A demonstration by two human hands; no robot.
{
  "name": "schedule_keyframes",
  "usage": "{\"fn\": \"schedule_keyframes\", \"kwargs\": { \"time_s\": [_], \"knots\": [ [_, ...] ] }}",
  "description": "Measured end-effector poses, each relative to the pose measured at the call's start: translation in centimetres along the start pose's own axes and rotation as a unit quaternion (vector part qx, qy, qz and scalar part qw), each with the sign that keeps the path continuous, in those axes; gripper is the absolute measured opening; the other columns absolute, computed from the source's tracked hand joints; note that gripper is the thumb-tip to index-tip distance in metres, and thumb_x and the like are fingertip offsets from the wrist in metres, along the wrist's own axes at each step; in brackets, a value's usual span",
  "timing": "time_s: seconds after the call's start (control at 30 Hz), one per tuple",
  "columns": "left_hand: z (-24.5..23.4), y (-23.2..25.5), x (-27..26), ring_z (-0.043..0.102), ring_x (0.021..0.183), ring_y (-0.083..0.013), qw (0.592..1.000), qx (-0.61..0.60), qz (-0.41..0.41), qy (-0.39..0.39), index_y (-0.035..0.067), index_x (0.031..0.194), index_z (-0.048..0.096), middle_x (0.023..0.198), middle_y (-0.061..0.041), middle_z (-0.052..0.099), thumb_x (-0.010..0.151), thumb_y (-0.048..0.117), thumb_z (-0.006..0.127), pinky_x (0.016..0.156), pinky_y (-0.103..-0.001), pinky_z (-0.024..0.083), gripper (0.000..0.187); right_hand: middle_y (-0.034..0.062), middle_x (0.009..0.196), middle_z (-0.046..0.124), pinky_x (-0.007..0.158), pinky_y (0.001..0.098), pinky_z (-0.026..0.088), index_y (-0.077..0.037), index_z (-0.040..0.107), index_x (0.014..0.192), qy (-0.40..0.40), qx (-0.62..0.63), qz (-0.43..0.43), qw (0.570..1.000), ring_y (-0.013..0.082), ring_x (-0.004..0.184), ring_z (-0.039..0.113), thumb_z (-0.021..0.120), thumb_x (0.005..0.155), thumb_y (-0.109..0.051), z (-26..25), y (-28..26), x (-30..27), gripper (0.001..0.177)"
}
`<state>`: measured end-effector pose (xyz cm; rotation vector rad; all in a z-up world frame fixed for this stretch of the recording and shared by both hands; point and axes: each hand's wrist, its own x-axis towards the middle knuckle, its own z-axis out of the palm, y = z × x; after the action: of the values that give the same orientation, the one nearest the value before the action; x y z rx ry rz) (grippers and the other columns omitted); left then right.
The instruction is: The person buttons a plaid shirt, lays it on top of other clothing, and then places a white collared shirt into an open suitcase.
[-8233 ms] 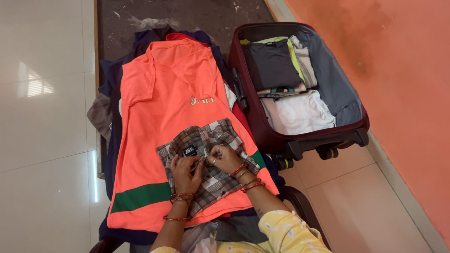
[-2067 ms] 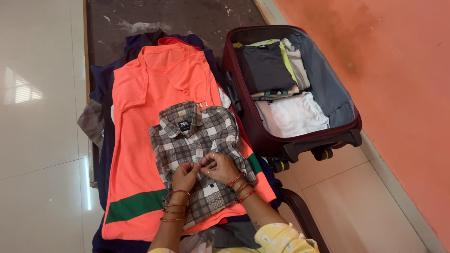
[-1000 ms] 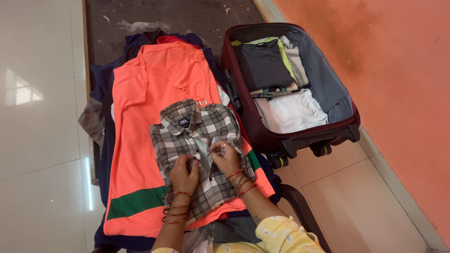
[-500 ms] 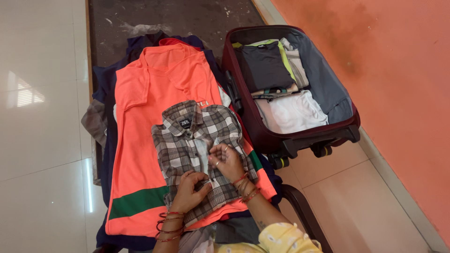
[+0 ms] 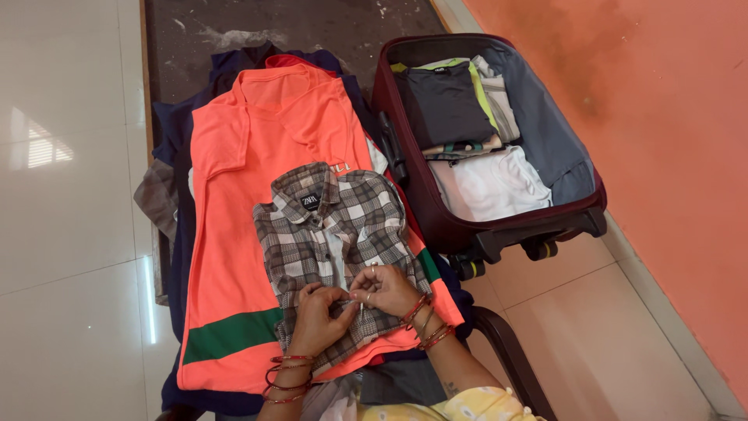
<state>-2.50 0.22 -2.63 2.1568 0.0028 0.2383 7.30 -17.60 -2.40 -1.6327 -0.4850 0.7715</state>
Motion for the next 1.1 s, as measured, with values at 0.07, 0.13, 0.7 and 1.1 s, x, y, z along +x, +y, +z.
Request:
{"fn": "schedule_keyframes", "kwargs": {
  "time_s": [0.07, 0.13, 0.7, 1.1],
  "knots": [
    [0.0, 0.0, 0.0, 0.067, 0.079, -0.0255, 1.000, -0.006, 0.003, 0.014, 0.006, 0.086, 0.078, 0.073, -0.008, 0.073, 0.076, 0.026, 0.081, 0.106, -0.045, 0.037, 0.023, -0.0007, 0.087, 0.071, 0.071, 0.0203, 0.056, -0.001, 0.071, 0.100, 0.005, 0.004, -0.015, 1.000, 0.0034, 0.078, 0.065, 0.075, 0.092, -0.004, 0.0, 0.8, 0.0, 0.009],
    [-0.1, -0.1, 0.1, 0.066, 0.080, -0.0250, 1.000, -0.018, 0.002, 0.019, 0.006, 0.086, 0.078, 0.071, -0.007, 0.073, 0.076, 0.026, 0.082, 0.106, -0.045, 0.036, 0.022, -0.0026, 0.091, 0.069, 0.076, 0.0209, 0.056, -0.003, 0.067, 0.104, 0.009, 0.050, -0.046, 0.998, 0.0036, 0.082, 0.064, 0.074, 0.093, -0.004, 0.1, 1.4, 0.0, 0.014],
    [-0.5, -1.2, -0.4, 0.064, 0.085, -0.0177, 0.980, -0.187, -0.045, 0.045, 0.010, 0.090, 0.078, 0.086, -0.003, 0.074, 0.080, 0.025, 0.081, 0.090, -0.040, 0.046, 0.019, -0.0026, 0.095, 0.065, 0.082, 0.0223, 0.055, -0.006, 0.063, 0.103, 0.040, 0.073, -0.095, 0.992, 0.0052, 0.087, 0.063, 0.069, 0.094, 0.000, 0.1, 2.6, 0.5, 0.012],
    [-8.5, 5.5, -0.5, 0.064, 0.067, -0.0240, 0.985, 0.139, 0.077, 0.063, 0.009, 0.070, 0.072, 0.066, -0.003, 0.067, 0.072, 0.042, 0.085, 0.093, -0.046, 0.039, 0.036, 0.0004, 0.094, 0.066, 0.076, 0.0208, 0.052, -0.001, 0.064, 0.106, 0.186, 0.102, -0.196, 0.957, 0.0061, 0.084, 0.062, 0.069, 0.096, 0.004, -2.0, -1.6, -2.3, 0.012]
  ]
}}
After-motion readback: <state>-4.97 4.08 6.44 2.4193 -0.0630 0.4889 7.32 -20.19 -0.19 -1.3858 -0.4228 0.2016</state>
